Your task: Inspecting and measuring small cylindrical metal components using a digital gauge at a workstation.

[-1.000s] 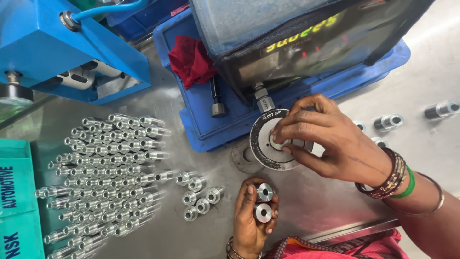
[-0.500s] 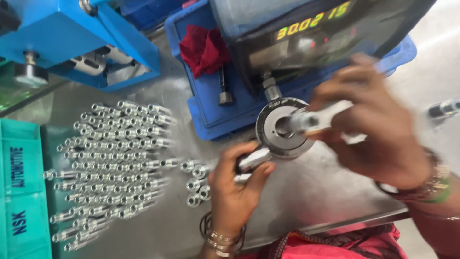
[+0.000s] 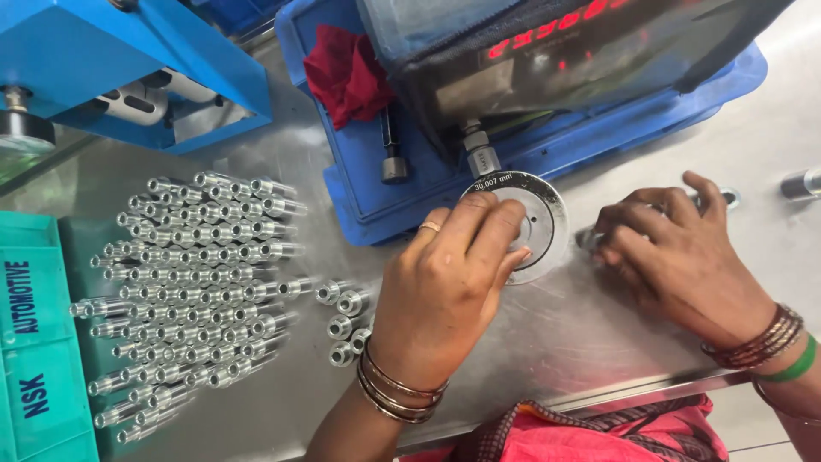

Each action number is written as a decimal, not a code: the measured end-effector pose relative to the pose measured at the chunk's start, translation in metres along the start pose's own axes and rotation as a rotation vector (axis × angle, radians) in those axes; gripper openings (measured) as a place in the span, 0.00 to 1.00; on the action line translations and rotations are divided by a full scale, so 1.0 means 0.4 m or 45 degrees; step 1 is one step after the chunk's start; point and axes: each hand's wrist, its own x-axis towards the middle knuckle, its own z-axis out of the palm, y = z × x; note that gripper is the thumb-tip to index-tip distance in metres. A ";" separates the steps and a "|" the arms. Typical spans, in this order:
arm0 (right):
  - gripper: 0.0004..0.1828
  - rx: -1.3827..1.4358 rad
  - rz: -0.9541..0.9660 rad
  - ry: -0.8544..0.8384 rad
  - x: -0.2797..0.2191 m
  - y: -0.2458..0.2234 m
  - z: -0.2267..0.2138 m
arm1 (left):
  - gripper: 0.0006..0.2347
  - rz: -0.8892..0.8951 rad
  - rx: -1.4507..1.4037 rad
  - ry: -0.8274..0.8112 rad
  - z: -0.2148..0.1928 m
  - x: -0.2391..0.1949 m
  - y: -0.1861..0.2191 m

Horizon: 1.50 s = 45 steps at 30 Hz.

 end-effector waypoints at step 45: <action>0.17 0.521 -0.133 0.337 0.226 -0.072 -0.134 | 0.17 -1.174 -2.187 0.508 0.154 -0.288 -0.124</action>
